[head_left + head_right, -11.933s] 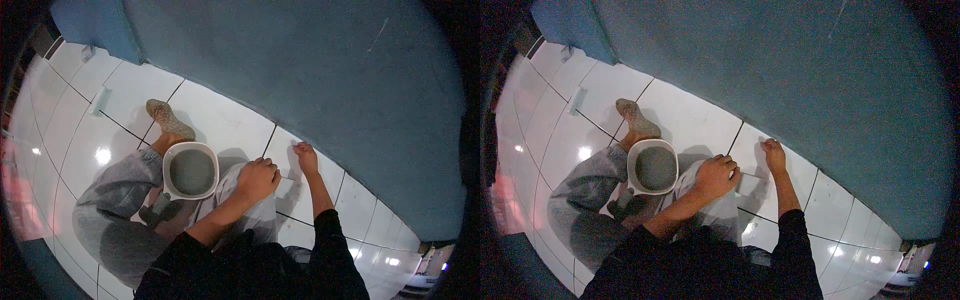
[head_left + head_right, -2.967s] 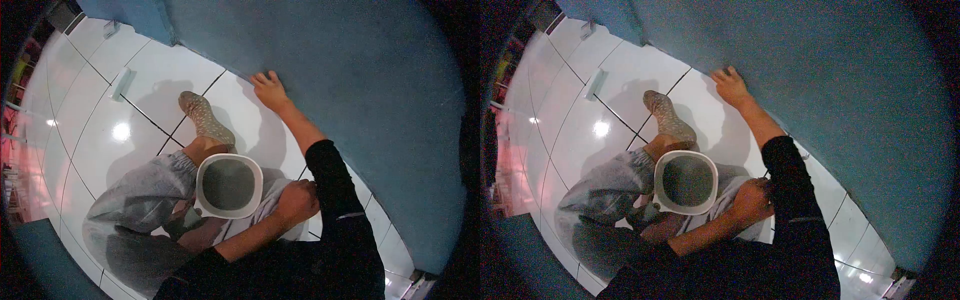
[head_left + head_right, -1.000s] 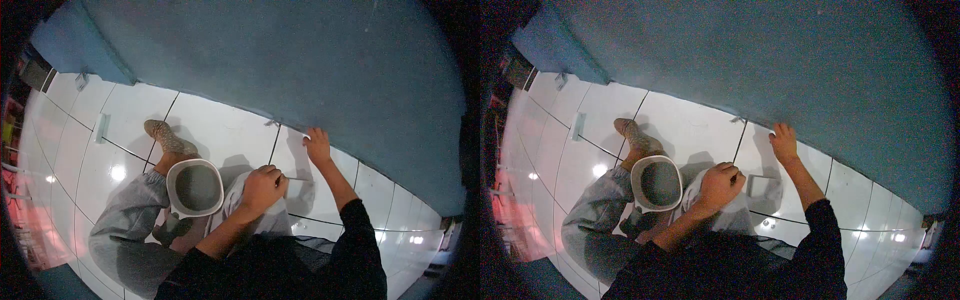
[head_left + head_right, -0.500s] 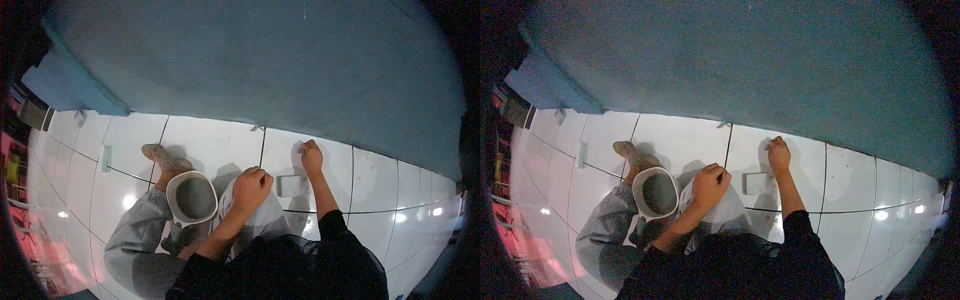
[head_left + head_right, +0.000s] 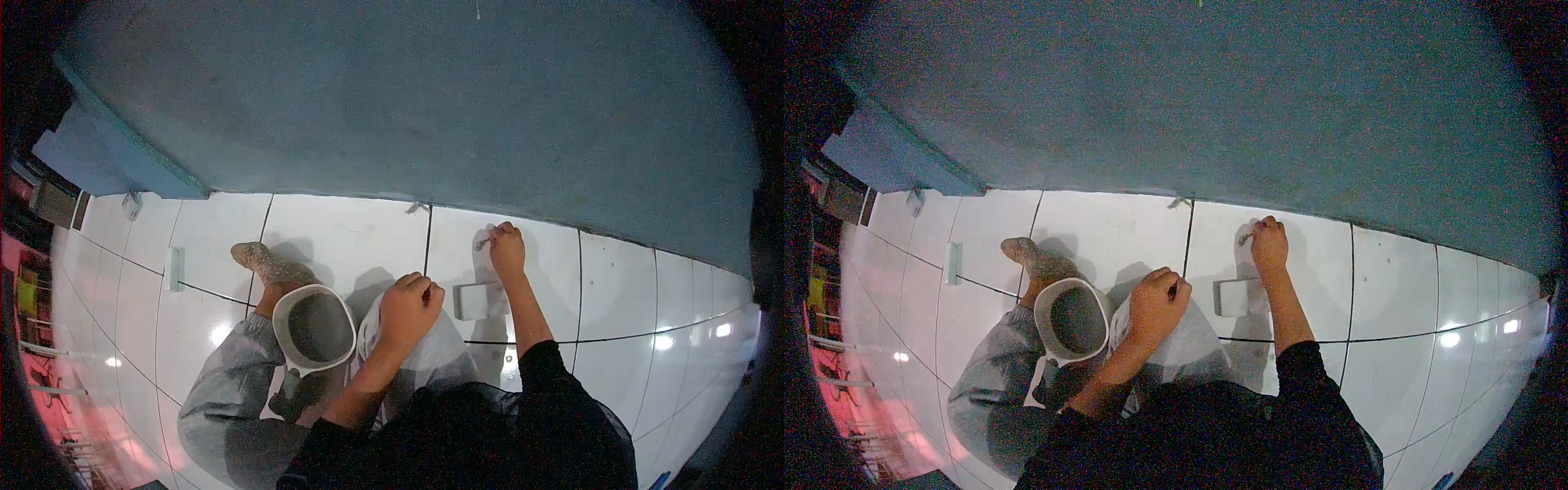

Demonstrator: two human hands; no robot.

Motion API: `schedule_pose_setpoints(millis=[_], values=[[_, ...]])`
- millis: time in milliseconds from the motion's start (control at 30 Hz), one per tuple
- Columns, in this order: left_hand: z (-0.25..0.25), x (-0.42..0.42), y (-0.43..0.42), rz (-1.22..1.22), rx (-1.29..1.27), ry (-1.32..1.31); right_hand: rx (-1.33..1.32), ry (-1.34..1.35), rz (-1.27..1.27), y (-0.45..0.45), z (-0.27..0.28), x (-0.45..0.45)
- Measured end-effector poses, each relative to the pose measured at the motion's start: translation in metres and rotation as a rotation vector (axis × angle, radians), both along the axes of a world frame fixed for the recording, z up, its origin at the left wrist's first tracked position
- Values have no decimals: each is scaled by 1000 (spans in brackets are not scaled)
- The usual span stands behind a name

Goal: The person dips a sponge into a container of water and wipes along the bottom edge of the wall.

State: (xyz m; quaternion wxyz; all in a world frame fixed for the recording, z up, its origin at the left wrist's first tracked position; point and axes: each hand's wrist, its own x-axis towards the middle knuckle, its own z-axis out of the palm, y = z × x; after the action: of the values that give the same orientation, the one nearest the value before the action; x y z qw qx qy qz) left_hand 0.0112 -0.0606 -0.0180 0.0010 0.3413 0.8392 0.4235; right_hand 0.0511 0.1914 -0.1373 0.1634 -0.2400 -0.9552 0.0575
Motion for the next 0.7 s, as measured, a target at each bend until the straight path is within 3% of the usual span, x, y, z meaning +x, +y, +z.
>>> schedule_pose_setpoints(millis=[67,267,400,500,567,700], values=[[1,1,1,40,4,14,-91,-1,-5,-2,6,1],[0,0,0,16,23,6,-35,62,-86,-32,31,0],[0,0,0,25,8,5,-59,-11,-35,-26,18,-13],[1,0,0,31,-3,-23,-70,-56,46,-24,12,-30],[1,0,-1,-3,-23,-35,-97,78,141,-35,13,-53],[-1,-1,0,12,5,-6,148,167,386,-66,26,-107]])
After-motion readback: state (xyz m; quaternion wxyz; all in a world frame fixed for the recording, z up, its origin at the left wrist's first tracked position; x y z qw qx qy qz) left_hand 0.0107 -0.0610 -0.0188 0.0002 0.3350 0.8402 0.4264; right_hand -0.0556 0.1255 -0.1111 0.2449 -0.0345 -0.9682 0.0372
